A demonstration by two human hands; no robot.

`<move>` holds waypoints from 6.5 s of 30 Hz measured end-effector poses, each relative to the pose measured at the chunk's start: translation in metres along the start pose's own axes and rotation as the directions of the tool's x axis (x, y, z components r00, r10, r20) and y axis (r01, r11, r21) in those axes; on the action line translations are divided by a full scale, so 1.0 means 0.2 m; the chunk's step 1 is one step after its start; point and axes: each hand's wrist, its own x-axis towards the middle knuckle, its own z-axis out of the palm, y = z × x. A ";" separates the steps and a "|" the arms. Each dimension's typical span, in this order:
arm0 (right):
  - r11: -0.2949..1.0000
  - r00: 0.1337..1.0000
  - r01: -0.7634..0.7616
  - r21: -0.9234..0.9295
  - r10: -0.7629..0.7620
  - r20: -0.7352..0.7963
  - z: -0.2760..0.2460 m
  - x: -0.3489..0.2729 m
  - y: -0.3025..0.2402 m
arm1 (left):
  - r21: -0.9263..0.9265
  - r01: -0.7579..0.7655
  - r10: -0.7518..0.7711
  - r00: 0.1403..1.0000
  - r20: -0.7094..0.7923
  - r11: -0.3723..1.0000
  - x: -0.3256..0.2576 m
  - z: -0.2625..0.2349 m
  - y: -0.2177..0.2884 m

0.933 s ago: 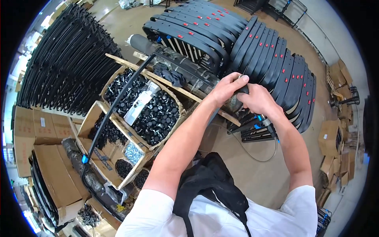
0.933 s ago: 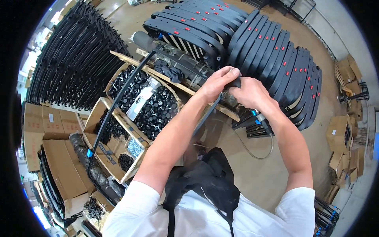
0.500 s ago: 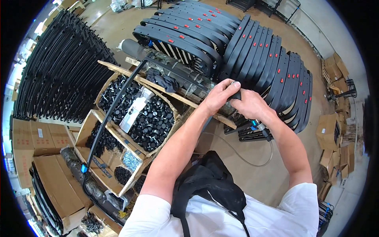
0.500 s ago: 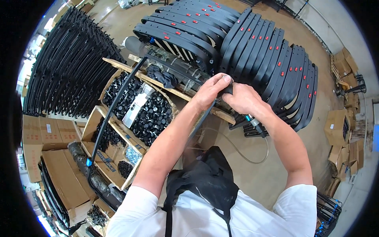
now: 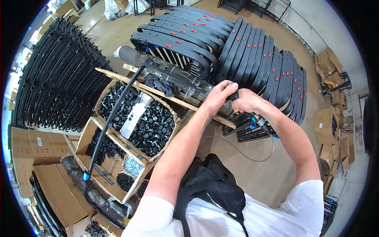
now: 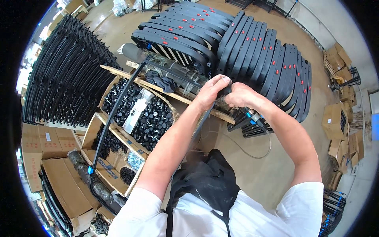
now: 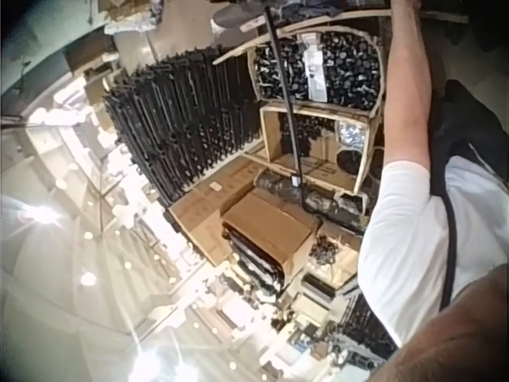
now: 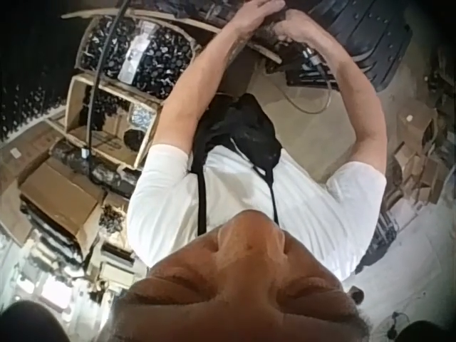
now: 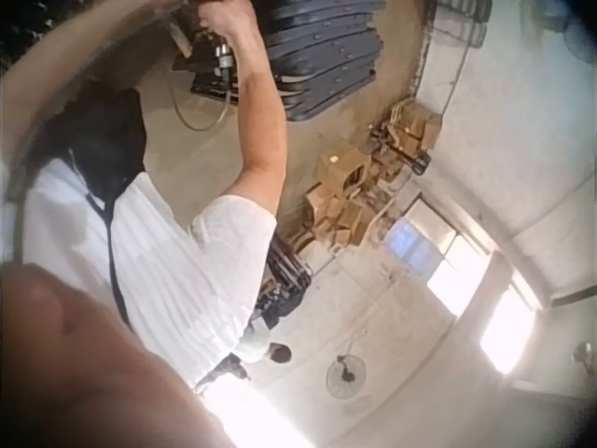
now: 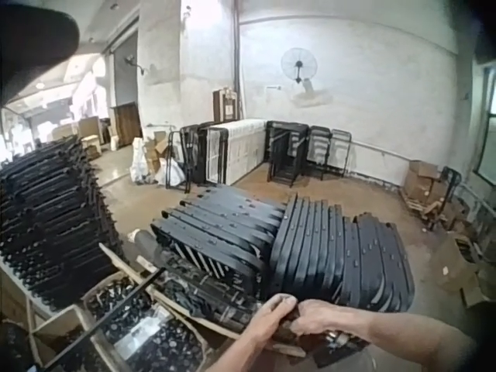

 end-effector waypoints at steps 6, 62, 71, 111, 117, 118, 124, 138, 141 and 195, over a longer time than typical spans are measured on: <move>0.992 0.996 0.081 0.095 -0.078 -0.034 -0.03 -0.07 -0.06 | -0.106 -0.006 0.010 0.999 0.039 0.994 0.03 0.01 0.04; 0.855 0.855 0.501 -0.132 -0.466 0.226 0.16 1.26 -1.98 | 0.004 -0.403 0.310 0.699 -0.644 0.915 0.16 -1.71 0.96; 0.866 0.875 0.472 -0.169 -0.436 0.208 0.12 1.21 -2.01 | 0.014 -0.399 0.324 0.723 -0.610 0.917 0.16 -1.70 1.02; 0.686 0.738 0.660 -0.305 -0.517 0.433 1.55 0.03 -2.53 | 0.234 -0.396 0.406 0.438 -0.802 0.888 -1.85 -1.78 1.01; 0.757 0.722 0.626 -0.186 -0.473 0.504 1.57 0.10 -2.54 | 0.218 -0.409 0.394 0.417 -0.819 0.886 -1.83 -1.79 0.99; 0.743 0.717 0.641 -0.194 -0.489 0.497 1.58 0.09 -2.55 | 0.173 -0.430 0.373 0.439 -0.818 0.886 -1.84 -1.80 1.00; 0.750 0.730 0.633 -0.194 -0.493 0.474 1.56 0.09 -2.54 | 0.186 -0.436 0.395 0.457 -0.797 0.880 -1.85 -1.76 1.02; 0.644 0.812 0.583 -0.495 -0.460 0.359 1.11 -0.77 -1.61 | 0.111 -0.275 0.290 0.790 -0.540 0.955 -1.93 -0.69 0.72; 0.626 0.825 0.565 -0.538 -0.439 0.355 1.10 -0.93 -1.20 | 0.054 -0.200 0.203 0.871 -0.448 0.978 -1.93 -0.38 0.43; 0.591 0.675 0.736 -0.329 -0.608 0.418 1.19 -1.22 -0.66 | 0.370 -0.377 0.528 0.625 -0.574 0.849 -2.15 0.20 0.16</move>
